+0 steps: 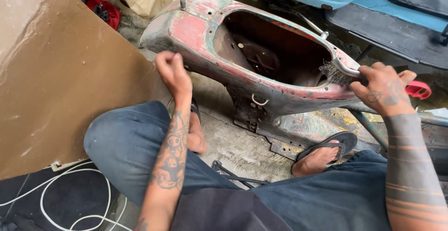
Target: The person uses a wire brush to clean and remove debris from a metal scooter body part.
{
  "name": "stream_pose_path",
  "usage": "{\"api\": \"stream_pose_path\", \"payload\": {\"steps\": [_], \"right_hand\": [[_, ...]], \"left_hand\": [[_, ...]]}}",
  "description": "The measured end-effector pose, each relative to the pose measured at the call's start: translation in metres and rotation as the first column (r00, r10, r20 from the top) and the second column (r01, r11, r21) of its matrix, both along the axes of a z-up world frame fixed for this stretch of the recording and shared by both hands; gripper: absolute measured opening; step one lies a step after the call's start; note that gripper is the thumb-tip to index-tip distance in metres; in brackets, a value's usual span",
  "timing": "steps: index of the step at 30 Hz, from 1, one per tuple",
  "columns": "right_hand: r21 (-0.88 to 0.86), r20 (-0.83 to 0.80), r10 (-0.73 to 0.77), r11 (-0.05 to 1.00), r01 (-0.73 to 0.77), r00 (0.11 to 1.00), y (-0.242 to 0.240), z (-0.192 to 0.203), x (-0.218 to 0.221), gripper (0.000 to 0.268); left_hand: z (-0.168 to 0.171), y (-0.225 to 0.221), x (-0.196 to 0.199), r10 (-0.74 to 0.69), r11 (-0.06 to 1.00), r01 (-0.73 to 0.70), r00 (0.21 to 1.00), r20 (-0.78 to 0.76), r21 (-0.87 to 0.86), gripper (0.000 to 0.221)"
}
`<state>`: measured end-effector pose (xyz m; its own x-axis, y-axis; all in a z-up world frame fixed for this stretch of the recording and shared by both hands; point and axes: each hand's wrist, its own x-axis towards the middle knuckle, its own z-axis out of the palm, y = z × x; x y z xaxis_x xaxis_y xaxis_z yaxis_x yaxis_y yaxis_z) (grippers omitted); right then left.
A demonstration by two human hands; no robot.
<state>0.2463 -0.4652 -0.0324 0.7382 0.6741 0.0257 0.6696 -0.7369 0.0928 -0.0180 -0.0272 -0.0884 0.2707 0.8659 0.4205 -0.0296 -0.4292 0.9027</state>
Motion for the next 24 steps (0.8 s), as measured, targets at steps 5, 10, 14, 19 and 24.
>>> {"api": "stream_pose_path", "payload": {"steps": [5,10,14,19,24], "right_hand": [[-0.065,-0.067,-0.038,0.997,0.034,0.997,0.011,0.006,-0.002,0.035],[-0.068,0.073,0.067,0.996,-0.063,0.995,0.031,0.025,-0.036,0.023],[-0.108,0.036,-0.011,0.994,0.015,0.999,-0.005,0.004,-0.009,0.034],[-0.08,0.069,-0.099,0.991,0.105,0.993,-0.024,0.003,-0.009,0.033],[0.1,-0.113,0.06,0.994,-0.049,0.992,0.022,0.04,-0.056,0.031]], "left_hand": [[-0.156,0.052,-0.012,0.262,0.45,0.077,0.941,0.214,-0.89,0.056],[-0.133,0.072,0.016,0.141,0.367,0.556,0.759,0.635,-0.746,0.099],[-0.119,0.093,0.028,0.196,0.359,0.608,0.692,0.694,-0.708,0.074],[-0.118,0.098,0.022,0.115,0.347,0.672,0.662,0.741,-0.655,0.07],[-0.086,0.087,0.022,0.107,0.432,0.611,0.695,0.711,-0.663,0.07]]}}
